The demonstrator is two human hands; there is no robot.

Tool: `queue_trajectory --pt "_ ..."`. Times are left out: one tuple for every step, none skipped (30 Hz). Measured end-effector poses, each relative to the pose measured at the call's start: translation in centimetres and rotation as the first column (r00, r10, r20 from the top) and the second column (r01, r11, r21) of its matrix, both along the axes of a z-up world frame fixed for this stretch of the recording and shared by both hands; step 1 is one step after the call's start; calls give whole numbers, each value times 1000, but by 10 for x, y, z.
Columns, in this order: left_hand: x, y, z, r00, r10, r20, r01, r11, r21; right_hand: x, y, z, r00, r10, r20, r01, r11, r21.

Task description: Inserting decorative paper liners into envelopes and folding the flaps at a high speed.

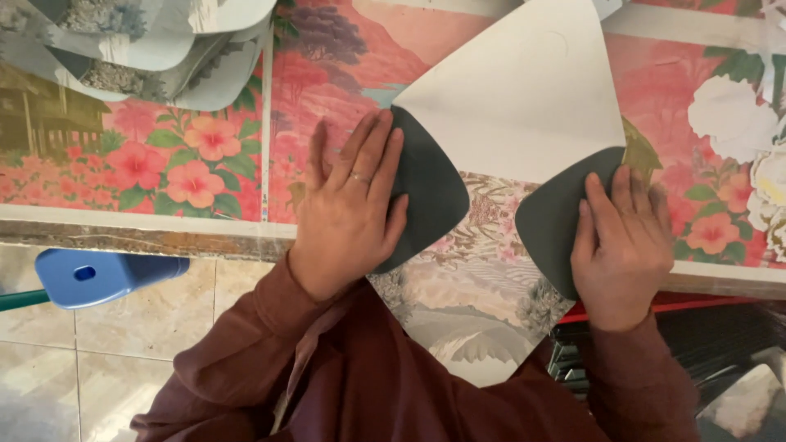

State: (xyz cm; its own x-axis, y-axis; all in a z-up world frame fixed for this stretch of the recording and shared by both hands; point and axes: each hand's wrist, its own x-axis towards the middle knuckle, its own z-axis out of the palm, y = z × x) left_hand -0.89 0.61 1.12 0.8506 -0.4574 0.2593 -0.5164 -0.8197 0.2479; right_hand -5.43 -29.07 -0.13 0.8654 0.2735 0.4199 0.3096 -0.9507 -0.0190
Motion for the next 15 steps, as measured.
queue_trajectory --pt "2 0 -1 999 1 44 2 998 -67 2 -1 4 999 27 18 -26 999 -33" --pt "6 0 -1 996 7 93 6 991 -133 6 -2 8 998 57 40 -54 996 -64" --pt "11 1 -2 995 8 95 5 991 -132 9 -5 12 997 58 42 -55 996 -64" --pt "15 1 -3 995 29 95 -14 987 -158 12 -8 16 997 79 11 -78 993 -85" --pt "20 2 -5 994 50 94 -32 982 -183 14 -12 19 995 100 -19 -102 989 -106" --pt "26 2 -2 997 46 68 -33 983 -183 19 -20 22 994 96 -45 -101 990 -103" --pt "31 2 -1 999 28 17 -24 981 -190 23 -28 23 981 60 -187 -65 998 -20" --pt "35 4 1 999 18 -30 -24 981 -191 28 -35 22 946 42 -321 -23 998 63" --pt "30 3 -4 998 23 -52 -32 982 -184 28 -23 35 939 49 -341 -26 997 70" --pt "34 4 -7 984 -44 -176 7 979 -205 38 -10 48 859 12 -512 71 987 142" --pt "39 4 -9 949 -113 -294 43 972 -233 49 3 62 744 1 -669 174 966 194" --pt "38 7 -13 945 -110 -308 37 972 -232 45 -6 52 734 4 -679 174 966 193" --pt "36 9 -17 963 -125 -240 55 958 -281 41 -15 42 791 71 -607 107 962 251" --pt "38 9 -21 978 -139 -158 80 940 -331 40 -26 33 844 136 -518 31 953 300" --pt "38 8 -15 978 -137 -159 77 939 -334 40 -22 36 843 136 -520 29 954 297"
